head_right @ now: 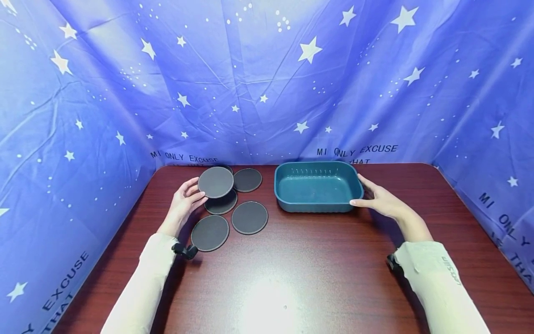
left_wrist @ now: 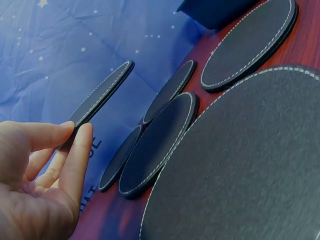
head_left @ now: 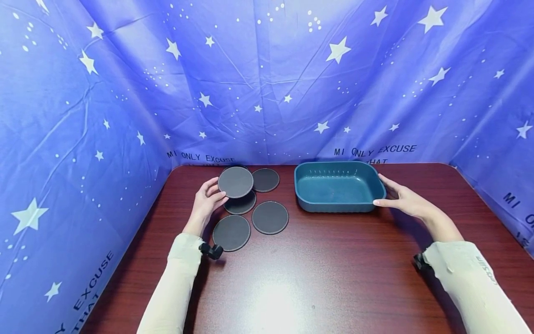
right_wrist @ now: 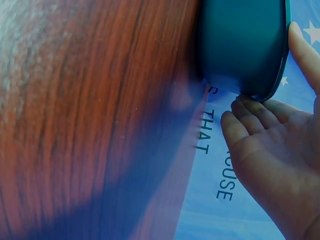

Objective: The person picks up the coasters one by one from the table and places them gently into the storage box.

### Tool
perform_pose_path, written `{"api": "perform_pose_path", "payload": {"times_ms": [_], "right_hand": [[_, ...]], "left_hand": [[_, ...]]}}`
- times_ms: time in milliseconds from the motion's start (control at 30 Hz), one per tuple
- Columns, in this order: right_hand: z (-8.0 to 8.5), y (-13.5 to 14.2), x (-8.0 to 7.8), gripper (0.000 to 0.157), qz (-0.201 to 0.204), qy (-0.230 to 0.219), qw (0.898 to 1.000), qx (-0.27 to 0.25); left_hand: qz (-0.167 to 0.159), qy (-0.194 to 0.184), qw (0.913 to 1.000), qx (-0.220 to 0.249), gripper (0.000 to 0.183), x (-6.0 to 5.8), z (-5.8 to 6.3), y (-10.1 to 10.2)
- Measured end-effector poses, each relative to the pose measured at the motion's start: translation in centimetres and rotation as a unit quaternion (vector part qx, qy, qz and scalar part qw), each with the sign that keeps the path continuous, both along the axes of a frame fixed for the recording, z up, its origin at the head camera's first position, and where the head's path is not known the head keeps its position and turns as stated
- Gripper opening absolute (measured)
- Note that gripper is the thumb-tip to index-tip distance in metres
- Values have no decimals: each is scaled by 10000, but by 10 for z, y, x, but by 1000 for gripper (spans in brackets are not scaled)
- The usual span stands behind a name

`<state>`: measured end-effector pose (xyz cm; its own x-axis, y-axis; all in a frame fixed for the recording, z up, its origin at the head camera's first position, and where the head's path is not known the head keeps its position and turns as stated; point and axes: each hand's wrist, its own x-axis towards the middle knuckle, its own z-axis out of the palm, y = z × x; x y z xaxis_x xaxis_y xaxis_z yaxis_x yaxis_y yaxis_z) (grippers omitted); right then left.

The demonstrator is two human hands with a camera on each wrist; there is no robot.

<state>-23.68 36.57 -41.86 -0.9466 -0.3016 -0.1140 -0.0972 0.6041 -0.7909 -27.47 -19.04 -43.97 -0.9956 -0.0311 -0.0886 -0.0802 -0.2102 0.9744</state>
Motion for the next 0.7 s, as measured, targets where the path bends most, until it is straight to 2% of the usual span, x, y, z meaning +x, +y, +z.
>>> {"api": "perform_pose_path", "payload": {"times_ms": [167, 700], "right_hand": [[-1, 1, 0, 95, -53, -55, 9999, 123], [-1, 1, 0, 95, -3, -14, 10000, -30]], "left_hand": [[-56, 3, 9999, 109, 68, -1, 0, 7], [-346, 93, 9991, 236, 68, -2, 8, 29]]}}
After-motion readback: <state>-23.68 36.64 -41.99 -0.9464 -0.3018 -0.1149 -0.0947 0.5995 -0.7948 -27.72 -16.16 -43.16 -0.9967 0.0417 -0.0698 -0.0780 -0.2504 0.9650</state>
